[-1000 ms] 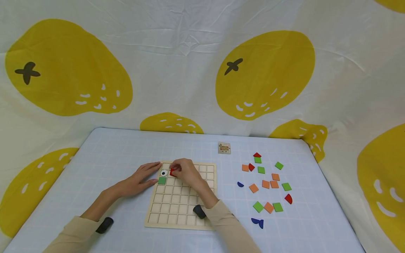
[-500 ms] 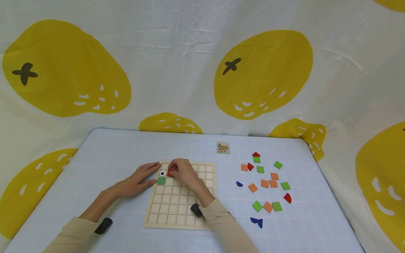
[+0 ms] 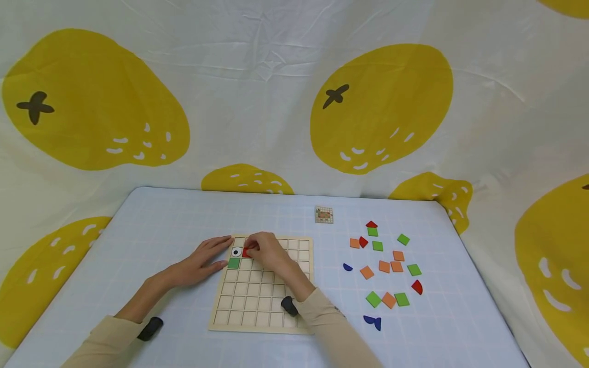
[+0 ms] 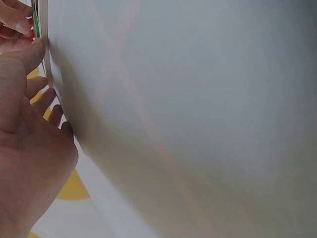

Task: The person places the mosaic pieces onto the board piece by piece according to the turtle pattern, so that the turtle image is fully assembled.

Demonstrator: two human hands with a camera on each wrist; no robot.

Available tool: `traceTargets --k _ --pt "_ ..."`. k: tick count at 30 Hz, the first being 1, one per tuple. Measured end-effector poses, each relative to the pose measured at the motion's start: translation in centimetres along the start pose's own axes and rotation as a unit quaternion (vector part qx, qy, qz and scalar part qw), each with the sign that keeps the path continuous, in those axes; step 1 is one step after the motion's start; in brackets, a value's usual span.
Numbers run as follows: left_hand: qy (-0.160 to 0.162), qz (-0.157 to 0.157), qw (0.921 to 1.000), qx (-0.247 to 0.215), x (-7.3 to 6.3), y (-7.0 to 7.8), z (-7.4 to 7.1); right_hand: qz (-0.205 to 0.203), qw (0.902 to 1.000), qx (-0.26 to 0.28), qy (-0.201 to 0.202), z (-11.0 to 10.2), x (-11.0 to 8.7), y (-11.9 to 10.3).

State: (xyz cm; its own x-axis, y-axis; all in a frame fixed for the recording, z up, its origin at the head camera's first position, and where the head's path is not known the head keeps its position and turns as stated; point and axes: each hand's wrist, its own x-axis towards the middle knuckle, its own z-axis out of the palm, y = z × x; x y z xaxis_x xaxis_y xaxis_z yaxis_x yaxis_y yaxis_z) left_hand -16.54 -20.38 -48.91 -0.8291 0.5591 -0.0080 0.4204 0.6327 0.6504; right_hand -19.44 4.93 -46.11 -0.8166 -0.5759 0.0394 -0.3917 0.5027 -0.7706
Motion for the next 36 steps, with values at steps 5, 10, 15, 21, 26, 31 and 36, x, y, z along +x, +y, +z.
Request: traceTargets --k 5,10,15,21,26,31,36 --pt "0.001 -0.002 1.0000 0.002 0.1 0.0 0.0 -0.018 0.9998 -0.001 0.004 -0.6 -0.7 0.5" --pt "0.001 -0.004 1.0000 0.001 0.1 0.1 0.0 -0.022 0.9997 0.001 0.013 -1.4 -1.7 0.9" --pt "-0.002 -0.011 0.9999 0.005 0.0 0.3 0.1 -0.021 0.9994 -0.003 0.029 -2.3 -2.9 1.0" --pt "0.002 -0.012 0.9999 0.007 -0.1 0.2 0.1 -0.017 0.9984 -0.015 0.053 -3.3 -4.3 1.6" --pt "-0.004 -0.018 0.9998 0.004 0.0 0.0 0.1 0.006 0.9971 -0.017 0.073 -4.0 -5.7 2.1" --pt "-0.002 -0.016 0.9998 0.010 0.0 0.0 0.2 0.024 0.9957 -0.016 0.089 -4.8 -7.2 2.6" --pt "0.006 -0.006 0.9999 0.011 -0.1 0.1 0.2 0.026 0.9937 -0.033 0.103 -5.7 -8.7 3.4"
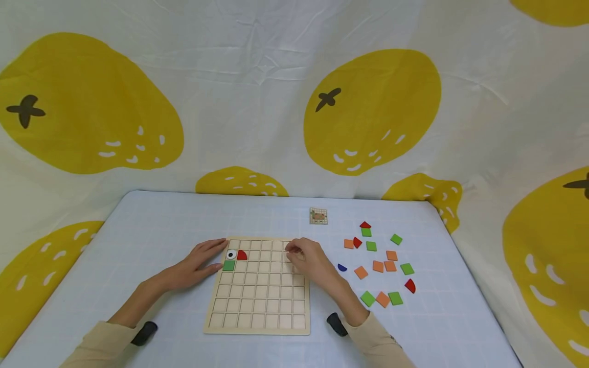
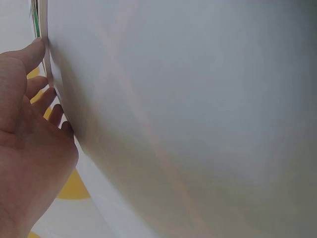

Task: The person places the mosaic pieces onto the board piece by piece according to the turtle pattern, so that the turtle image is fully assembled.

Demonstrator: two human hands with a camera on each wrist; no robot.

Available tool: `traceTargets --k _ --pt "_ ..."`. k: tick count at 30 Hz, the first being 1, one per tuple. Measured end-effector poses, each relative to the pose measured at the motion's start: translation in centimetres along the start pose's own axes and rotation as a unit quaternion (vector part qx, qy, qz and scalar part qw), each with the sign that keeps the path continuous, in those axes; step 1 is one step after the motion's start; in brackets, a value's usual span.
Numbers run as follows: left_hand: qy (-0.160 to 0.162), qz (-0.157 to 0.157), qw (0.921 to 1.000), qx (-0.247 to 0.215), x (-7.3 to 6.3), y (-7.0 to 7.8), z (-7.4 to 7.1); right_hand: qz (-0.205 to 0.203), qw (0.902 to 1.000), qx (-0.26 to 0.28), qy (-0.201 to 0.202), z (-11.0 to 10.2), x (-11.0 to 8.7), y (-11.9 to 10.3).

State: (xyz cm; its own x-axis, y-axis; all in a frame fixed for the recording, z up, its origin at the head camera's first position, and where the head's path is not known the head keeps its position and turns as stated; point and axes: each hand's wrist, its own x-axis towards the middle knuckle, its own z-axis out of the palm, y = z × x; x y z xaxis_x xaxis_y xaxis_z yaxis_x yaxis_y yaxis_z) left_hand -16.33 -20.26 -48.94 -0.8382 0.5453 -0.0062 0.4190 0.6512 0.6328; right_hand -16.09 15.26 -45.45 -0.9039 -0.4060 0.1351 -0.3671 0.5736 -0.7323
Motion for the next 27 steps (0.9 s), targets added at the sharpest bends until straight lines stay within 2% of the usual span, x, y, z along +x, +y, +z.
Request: traceTargets --k 3,10,17,27 --pt "0.003 0.004 1.0000 0.000 0.0 0.0 0.0 0.005 0.9998 -0.013 0.012 -0.6 -0.7 0.6" --pt "-0.001 0.000 1.0000 -0.004 -0.1 -0.1 0.0 0.055 0.9973 -0.034 0.036 -2.1 -2.6 1.3" --pt "0.000 -0.003 1.0000 -0.002 0.0 -0.1 0.1 0.049 0.9953 -0.064 0.054 -3.5 -4.5 2.4" --pt "0.003 0.008 1.0000 -0.005 0.0 -0.1 0.0 0.098 0.9877 -0.093 0.079 -5.3 -7.3 3.4"
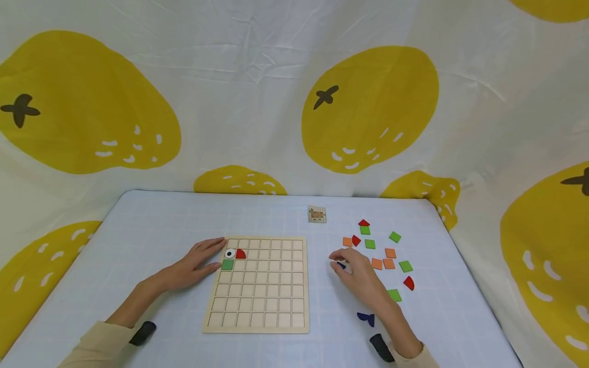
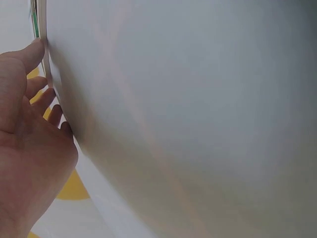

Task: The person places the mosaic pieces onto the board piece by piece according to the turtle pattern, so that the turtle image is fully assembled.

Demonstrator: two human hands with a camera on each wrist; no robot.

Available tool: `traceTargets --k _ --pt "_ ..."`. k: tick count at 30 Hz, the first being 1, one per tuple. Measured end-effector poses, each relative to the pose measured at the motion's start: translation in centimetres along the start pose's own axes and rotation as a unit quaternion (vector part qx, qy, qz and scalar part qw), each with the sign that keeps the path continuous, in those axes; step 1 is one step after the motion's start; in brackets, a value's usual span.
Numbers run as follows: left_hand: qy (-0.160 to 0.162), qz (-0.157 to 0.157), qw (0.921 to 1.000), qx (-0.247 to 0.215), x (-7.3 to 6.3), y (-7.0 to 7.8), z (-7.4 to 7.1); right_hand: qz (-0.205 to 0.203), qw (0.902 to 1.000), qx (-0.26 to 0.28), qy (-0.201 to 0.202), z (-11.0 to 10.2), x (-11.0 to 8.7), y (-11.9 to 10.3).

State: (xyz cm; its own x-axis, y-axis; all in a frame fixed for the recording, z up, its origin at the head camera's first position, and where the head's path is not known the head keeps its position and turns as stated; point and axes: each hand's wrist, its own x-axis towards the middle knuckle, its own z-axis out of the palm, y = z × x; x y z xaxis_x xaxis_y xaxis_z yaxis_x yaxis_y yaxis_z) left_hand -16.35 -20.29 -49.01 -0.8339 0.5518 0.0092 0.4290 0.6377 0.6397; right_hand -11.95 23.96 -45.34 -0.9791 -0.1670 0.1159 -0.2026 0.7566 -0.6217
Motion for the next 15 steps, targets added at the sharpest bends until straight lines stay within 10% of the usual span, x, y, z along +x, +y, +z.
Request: traceTargets --k 15 --pt "-0.003 -0.009 1.0000 0.002 0.0 0.0 0.0 0.050 0.9981 -0.033 -0.018 -1.7 -3.3 2.6"
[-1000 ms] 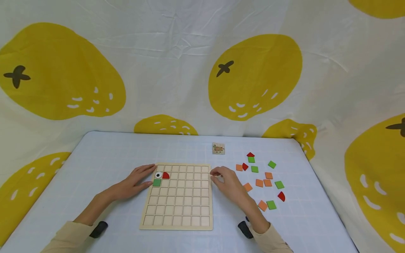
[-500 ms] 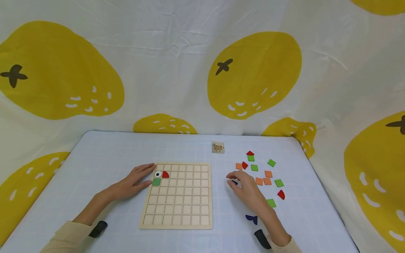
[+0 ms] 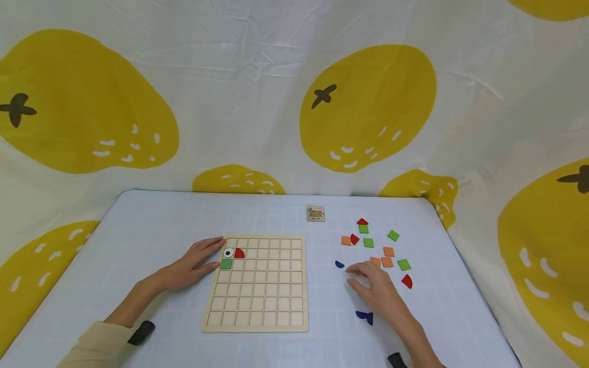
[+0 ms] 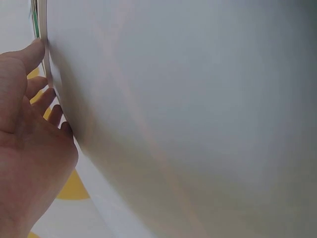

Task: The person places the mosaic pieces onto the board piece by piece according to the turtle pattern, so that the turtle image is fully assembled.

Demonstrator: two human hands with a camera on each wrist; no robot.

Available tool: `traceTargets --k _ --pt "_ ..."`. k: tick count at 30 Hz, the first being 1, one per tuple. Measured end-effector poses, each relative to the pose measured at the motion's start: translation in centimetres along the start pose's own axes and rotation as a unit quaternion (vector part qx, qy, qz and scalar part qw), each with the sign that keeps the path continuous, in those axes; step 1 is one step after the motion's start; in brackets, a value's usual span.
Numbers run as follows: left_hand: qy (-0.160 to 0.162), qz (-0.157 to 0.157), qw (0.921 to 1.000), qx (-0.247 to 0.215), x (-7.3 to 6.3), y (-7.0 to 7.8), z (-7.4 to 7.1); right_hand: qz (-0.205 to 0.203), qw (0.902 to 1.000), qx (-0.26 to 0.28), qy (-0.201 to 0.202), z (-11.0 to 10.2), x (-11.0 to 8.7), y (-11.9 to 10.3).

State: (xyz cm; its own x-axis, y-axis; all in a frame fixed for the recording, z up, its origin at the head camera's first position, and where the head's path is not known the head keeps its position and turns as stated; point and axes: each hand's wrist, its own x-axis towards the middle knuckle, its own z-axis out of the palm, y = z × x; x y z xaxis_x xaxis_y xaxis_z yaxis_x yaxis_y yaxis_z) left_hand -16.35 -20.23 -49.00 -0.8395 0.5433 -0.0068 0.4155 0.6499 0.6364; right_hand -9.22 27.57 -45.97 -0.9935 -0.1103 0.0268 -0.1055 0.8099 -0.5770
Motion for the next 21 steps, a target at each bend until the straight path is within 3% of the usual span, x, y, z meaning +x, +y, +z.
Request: traceTargets --k 15,21 --pt "0.008 0.014 0.9999 -0.005 -0.1 -0.2 0.1 0.045 0.9982 -0.002 -0.040 -1.2 -2.3 1.7" --pt "0.005 0.012 0.9999 -0.007 -0.1 -0.1 -0.1 0.042 0.9979 0.011 -0.047 -1.3 -2.4 1.9"
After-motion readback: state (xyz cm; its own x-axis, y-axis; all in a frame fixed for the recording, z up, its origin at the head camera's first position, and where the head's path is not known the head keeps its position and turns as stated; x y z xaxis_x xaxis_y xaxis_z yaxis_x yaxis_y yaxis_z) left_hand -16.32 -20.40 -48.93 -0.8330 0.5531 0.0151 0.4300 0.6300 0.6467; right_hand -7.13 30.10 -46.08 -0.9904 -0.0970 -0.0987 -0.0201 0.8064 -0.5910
